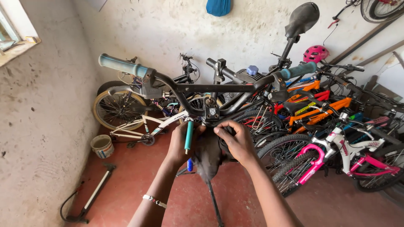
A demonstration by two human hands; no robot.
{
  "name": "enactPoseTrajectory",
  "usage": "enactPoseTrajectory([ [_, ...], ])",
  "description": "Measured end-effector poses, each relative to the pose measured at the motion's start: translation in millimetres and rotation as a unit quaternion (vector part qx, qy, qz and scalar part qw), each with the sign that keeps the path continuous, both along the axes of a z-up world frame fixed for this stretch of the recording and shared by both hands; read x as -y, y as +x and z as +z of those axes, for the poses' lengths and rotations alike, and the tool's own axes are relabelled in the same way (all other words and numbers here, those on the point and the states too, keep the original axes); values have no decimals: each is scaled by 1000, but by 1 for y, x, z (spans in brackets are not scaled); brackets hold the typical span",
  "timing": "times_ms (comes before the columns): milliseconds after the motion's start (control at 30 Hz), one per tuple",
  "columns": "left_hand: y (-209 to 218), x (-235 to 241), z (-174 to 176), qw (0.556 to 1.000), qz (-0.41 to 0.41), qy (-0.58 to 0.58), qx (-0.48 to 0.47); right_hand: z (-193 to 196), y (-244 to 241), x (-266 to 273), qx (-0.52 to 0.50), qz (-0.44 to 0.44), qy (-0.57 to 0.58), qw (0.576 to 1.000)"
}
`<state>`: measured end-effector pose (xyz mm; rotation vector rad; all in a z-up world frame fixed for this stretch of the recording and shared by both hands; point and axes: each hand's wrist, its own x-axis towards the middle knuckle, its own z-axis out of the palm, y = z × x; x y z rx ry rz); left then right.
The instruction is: The person uses a screwdriver to tighten bolts on the handlebars of a bicycle mounted on a repair stand. They wipe the handlebars with a cloth and then reach into a toolbox to retrieve a cable.
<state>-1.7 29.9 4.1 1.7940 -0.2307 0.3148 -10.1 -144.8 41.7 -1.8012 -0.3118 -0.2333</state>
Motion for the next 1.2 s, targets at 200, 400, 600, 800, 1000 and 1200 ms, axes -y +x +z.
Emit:
enactPoseTrajectory([
  [200,-12,11,16,984,52,-170,-2,-7,8,-10,8,-106,68,992],
  [400,-17,29,33,937,127,-322,-42,-18,26,-6,-81,-101,215,968],
  [600,13,35,-9,917,114,-382,-4,-2,16,-7,-175,-83,392,899],
  [800,7,41,6,846,106,-521,-41,-12,23,-1,-175,-63,346,920],
  [1000,-1,36,24,887,186,-415,77,-14,15,-5,-138,-22,324,936],
  [1200,3,51,46,813,59,-577,49,-11,11,-6,25,-38,147,988],
])
